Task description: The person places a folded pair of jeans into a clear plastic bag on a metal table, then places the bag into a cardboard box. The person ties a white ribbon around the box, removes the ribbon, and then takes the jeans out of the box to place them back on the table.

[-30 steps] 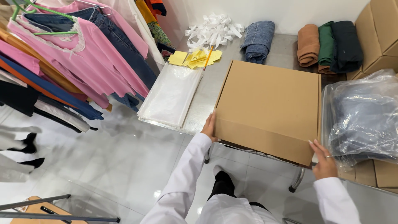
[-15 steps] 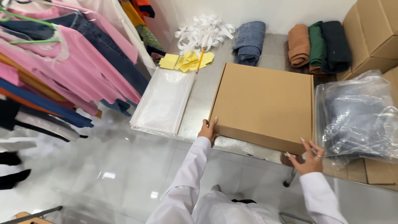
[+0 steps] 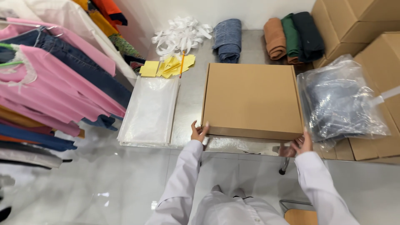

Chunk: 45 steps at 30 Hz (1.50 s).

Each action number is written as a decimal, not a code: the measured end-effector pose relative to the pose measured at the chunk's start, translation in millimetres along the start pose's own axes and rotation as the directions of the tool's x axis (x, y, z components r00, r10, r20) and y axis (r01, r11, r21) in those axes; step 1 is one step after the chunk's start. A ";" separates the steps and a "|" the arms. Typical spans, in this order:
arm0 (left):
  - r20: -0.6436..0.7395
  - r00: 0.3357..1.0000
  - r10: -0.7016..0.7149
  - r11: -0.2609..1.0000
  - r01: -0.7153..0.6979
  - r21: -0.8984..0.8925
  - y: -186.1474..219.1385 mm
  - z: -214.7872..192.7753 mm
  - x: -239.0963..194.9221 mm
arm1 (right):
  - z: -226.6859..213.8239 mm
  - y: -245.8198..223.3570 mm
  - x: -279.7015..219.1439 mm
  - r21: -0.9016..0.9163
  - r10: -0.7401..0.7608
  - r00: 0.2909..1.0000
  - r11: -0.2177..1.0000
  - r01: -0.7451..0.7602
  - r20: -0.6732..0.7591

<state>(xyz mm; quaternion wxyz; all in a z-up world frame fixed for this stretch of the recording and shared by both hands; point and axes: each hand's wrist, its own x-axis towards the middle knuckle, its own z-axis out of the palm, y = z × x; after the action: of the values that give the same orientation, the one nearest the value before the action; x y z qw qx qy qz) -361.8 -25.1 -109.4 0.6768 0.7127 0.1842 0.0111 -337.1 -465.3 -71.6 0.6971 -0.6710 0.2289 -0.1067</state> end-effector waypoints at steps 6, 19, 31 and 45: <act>0.140 0.844 -0.517 0.814 0.536 -0.224 44.2 -8.0 25.1 | 8.0 -38.9 11.0 -0.012 0.456 0.883 0.889 -0.457 0.107; 0.254 0.965 -0.066 0.807 0.202 -0.555 144.6 50.3 66.4 | -23.2 -164.0 67.9 0.368 -0.005 0.986 0.928 -0.058 0.168; 0.253 0.945 0.205 0.733 0.023 -0.680 325.6 232.1 142.2 | -102.6 -365.3 203.8 0.336 -0.389 0.906 0.886 0.319 0.165; 0.188 0.959 0.212 0.819 -0.070 -0.569 519.6 427.6 130.8 | -143.2 -491.4 272.5 0.225 -0.499 0.866 0.840 0.495 -0.041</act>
<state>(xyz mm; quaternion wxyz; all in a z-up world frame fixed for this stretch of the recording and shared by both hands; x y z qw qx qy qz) 2.0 -407.9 327.7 0.8693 0.4922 0.0352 0.0276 -87.7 -754.3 364.9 0.7200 -0.6239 0.0269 -0.3027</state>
